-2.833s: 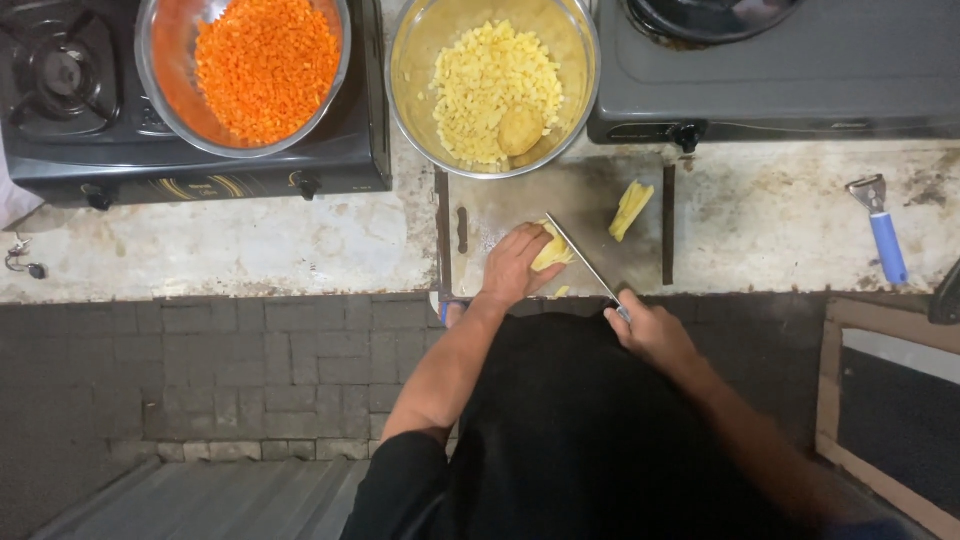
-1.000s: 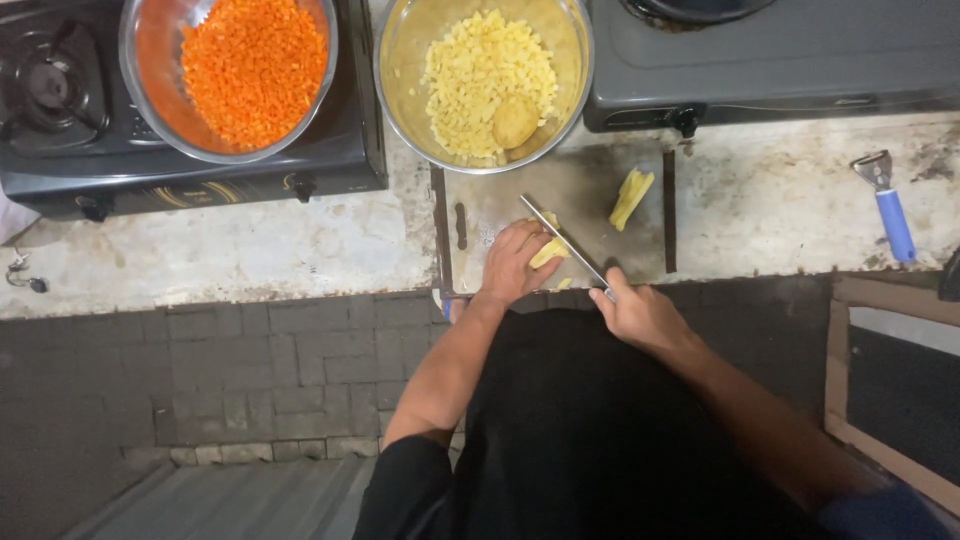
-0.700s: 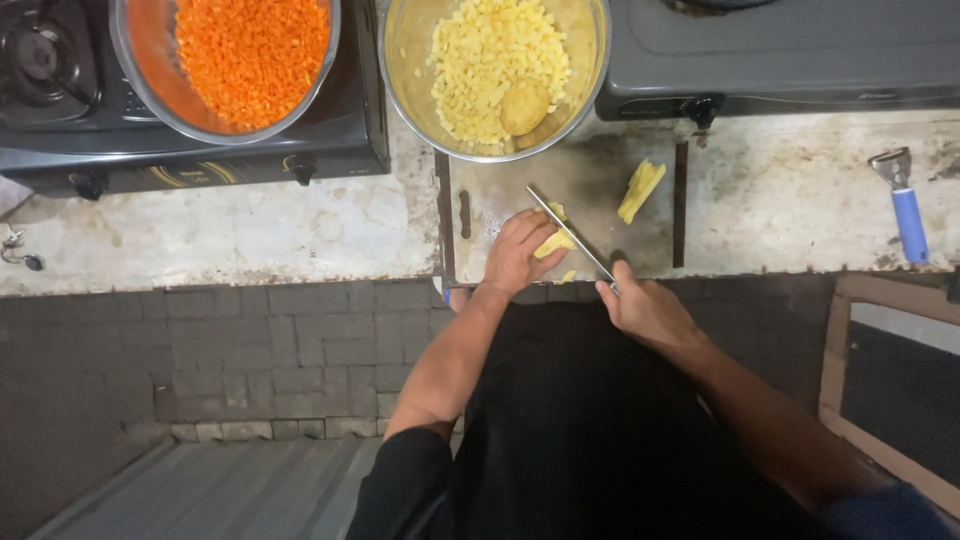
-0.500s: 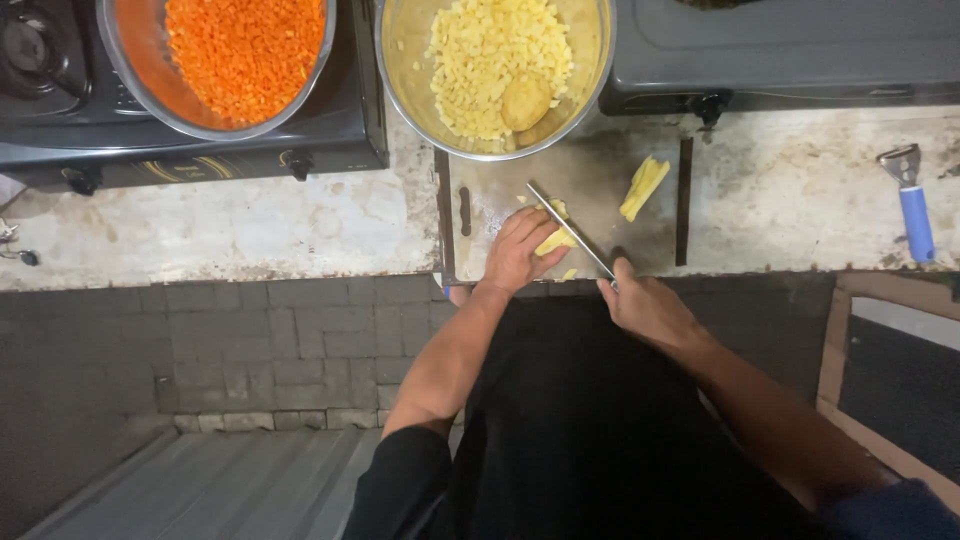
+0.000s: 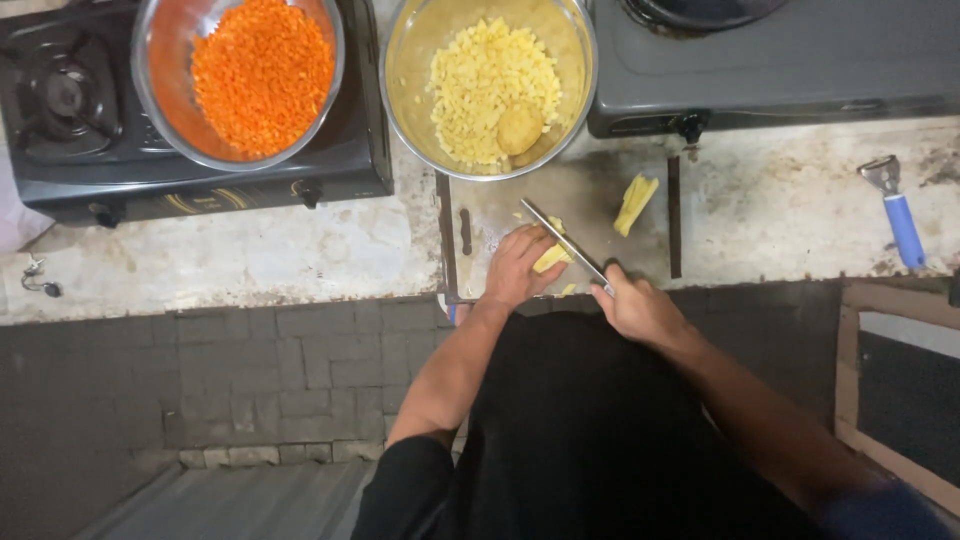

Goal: Slicing and dicing potatoes on a wooden cutting board using a large cleaver.

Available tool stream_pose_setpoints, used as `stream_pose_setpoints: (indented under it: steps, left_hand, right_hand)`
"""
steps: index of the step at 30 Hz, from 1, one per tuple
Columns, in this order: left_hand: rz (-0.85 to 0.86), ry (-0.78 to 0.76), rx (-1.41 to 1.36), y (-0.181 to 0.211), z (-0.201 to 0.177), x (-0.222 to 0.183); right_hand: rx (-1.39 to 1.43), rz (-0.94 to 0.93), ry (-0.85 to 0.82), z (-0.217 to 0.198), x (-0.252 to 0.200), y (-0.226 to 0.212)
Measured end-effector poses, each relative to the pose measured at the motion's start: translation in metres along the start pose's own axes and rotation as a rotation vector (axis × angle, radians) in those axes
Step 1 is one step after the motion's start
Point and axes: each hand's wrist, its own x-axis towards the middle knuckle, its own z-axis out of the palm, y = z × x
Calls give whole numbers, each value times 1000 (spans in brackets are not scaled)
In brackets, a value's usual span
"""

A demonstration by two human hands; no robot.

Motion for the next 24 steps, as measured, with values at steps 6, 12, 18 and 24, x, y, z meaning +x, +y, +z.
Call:
stream_pose_setpoints:
  steps: [6, 12, 18, 24]
  left_hand:
    - [-7, -2, 35, -1, -4, -2]
    - [-39, 4, 23, 0, -6, -6]
    - [-29, 21, -19, -2, -4, -6]
    - [-21, -4, -40, -7, -5, -6]
  right_hand:
    - [-23, -10, 42, -29, -27, -19]
    - [-42, -43, 86, -13, -24, -13]
    - [3, -48, 74, -15, -26, -22]
    - [-130, -82, 182, 35, 11, -10]
